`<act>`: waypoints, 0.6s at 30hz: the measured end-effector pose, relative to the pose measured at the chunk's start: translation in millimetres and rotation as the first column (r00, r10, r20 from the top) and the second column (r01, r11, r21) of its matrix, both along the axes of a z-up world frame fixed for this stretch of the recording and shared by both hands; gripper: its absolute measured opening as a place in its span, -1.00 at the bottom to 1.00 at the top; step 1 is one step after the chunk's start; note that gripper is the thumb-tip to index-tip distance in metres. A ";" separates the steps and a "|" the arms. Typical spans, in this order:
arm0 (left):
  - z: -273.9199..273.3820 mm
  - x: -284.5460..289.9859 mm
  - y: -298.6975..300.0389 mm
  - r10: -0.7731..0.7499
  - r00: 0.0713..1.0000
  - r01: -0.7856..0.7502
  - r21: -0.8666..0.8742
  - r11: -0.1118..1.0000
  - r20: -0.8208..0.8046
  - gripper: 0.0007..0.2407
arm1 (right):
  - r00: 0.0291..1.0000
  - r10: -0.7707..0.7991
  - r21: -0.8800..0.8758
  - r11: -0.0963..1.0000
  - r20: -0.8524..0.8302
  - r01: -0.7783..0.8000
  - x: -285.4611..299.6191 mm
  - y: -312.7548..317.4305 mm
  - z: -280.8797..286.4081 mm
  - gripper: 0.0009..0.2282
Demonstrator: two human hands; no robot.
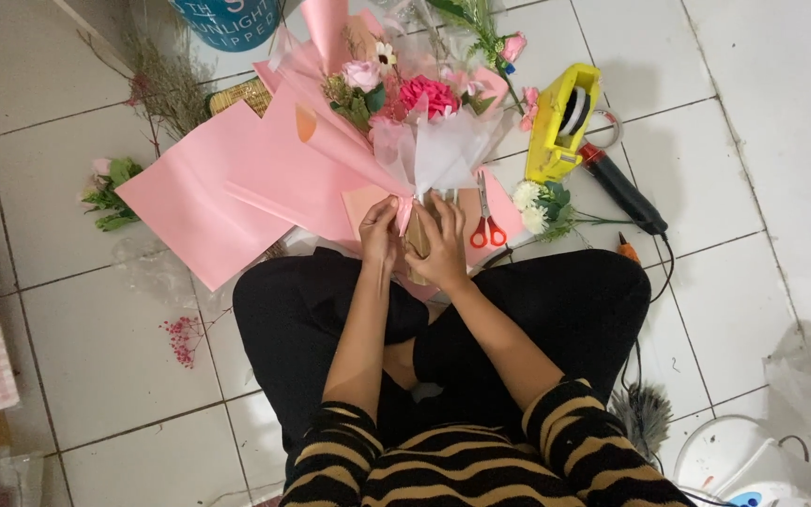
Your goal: Wrapping a flower bouquet with pink and white decorative paper and securing it with tape.
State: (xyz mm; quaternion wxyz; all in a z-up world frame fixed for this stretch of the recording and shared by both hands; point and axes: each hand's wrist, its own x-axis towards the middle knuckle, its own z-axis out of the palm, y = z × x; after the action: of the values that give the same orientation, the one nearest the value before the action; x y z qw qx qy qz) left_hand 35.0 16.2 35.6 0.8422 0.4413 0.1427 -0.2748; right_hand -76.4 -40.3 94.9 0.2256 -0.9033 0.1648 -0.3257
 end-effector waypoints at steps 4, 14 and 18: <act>12.4 -2.4 1.7 0.001 1.000 -0.002 0.022 1.000 0.021 -0.84 | 1.000 0.017 0.035 0.999 -0.016 -0.016 0.2 0.3 -6.1 -0.15; -17.1 3.2 -0.2 0.000 0.995 -0.007 0.071 0.997 0.102 -0.84 | 0.999 -0.001 0.027 1.000 -0.042 0.003 0.7 0.6 -6.6 -0.01; -6.7 1.6 -2.4 0.029 0.991 -0.036 0.050 0.998 0.134 -0.85 | 1.000 -0.010 0.093 0.996 -0.012 0.011 1.2 0.0 -8.4 -0.08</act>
State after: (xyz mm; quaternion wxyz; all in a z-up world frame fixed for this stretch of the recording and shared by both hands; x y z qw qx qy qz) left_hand 36.6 13.8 28.9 0.8426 0.4779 0.1006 -0.2271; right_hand -75.1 -40.3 86.6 0.2648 -0.8926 0.1860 -0.3138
